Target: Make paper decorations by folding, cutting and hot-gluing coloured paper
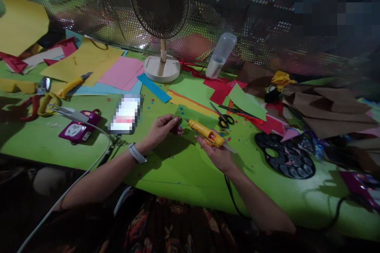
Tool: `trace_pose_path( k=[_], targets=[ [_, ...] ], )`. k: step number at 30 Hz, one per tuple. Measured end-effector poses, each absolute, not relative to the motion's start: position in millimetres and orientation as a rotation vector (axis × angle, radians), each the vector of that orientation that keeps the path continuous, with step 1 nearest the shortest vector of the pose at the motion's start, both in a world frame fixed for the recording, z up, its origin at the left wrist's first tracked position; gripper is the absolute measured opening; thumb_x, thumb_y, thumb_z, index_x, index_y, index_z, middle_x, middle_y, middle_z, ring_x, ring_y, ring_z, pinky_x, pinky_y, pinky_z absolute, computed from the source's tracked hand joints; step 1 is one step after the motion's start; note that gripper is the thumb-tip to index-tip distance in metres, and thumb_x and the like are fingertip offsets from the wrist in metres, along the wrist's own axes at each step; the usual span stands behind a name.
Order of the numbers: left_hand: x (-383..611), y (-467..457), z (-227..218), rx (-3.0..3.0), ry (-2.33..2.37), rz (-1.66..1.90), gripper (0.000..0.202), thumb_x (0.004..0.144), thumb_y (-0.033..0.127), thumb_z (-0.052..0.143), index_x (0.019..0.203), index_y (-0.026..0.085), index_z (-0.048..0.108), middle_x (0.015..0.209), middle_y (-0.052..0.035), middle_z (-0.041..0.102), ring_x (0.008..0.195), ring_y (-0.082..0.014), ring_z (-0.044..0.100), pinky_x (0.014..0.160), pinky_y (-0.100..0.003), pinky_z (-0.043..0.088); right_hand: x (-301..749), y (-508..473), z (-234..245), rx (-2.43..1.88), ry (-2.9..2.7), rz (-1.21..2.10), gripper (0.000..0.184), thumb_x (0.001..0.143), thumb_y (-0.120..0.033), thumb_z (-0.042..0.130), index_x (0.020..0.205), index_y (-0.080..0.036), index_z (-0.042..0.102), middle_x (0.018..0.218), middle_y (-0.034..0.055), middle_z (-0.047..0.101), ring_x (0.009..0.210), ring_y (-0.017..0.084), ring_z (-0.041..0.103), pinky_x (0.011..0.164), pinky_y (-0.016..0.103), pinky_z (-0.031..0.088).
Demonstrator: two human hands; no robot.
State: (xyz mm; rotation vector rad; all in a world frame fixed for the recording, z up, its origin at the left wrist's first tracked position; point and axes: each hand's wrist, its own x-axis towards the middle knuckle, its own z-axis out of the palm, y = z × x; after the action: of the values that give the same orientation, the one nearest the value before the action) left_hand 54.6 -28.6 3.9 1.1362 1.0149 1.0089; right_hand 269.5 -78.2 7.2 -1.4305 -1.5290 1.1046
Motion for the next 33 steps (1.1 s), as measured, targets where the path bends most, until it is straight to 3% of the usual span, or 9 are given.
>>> trace_pose_path(
  k=[25,33],
  targets=[
    [54.7,-28.1,1.9,1.151,0.989,1.027,0.037,0.084,0.052,0.067,0.074,0.017,0.059,0.067,-0.0022,0.070,0.058,-0.0120,0.067,0.059,-0.025,0.054,267.3,-77.3,5.5,-1.438,-1.521,1.063,0.031,0.080,-0.056,0.069,0.080,-0.026,0.061,0.081,0.0017,0.067,0.074,0.023,0.066,0.068,0.038,0.056],
    [53.7,-28.1,0.6,1.174,0.965,1.042,0.035,0.085,0.051,0.067,0.076,0.017,0.060,0.068,-0.0028,0.071,0.058,-0.0115,0.067,0.059,-0.024,0.055,267.3,-78.4,7.8,-1.460,-1.544,1.047,0.030,0.081,-0.055,0.067,0.080,-0.027,0.060,0.075,0.0010,0.063,0.065,0.020,0.059,0.057,0.033,0.048]
  ],
)
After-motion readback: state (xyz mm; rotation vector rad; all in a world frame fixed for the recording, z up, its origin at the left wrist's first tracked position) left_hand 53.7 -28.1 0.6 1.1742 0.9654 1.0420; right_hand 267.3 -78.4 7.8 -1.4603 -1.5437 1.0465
